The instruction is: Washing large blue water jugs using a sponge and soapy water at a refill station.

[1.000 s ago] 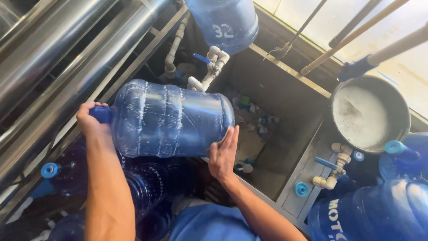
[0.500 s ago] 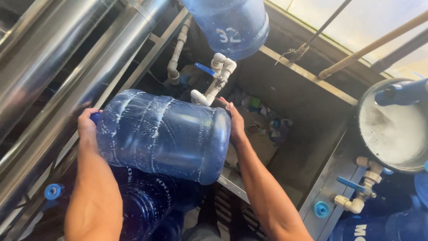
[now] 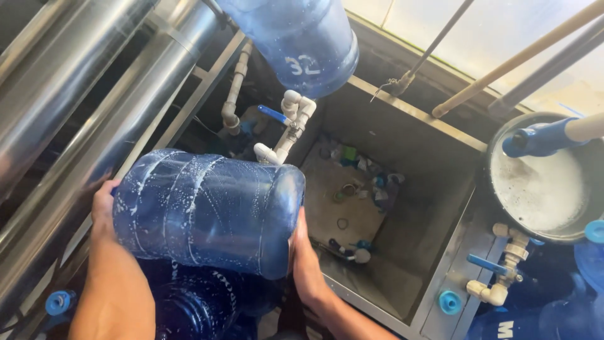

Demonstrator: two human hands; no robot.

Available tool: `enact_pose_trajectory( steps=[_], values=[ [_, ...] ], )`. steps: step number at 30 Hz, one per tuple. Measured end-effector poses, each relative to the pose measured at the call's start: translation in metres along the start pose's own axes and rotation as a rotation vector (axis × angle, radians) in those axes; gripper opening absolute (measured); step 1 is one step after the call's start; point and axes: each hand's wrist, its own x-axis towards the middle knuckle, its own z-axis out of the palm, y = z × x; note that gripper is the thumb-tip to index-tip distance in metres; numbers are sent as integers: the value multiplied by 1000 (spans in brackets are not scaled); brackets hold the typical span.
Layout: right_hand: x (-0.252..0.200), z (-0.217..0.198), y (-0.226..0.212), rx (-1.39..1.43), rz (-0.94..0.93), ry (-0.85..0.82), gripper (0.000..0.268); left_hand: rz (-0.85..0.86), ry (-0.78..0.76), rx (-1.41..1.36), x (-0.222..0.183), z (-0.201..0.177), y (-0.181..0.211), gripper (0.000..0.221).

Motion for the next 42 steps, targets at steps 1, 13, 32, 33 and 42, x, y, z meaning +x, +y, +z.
enact_pose_trajectory(
  steps=[1,13,32,33,42],
  values=[
    [15,5,-12,103,-7,47,78,-84,-31,-189,-44,2,18,18],
    [56,-74,132,-431,194,157,87,113,-50,-58,-21,11,29,22],
    [102,-49,50,-304,176,285,100,115,9,161,-41,-6,14,36],
    [88,-43,54,-305,169,286,100,120,7,157,2,-13,-5,36],
    [-24,0,-8,-134,69,25,72,352,-39,317,72,-9,-35,30]
  ],
)
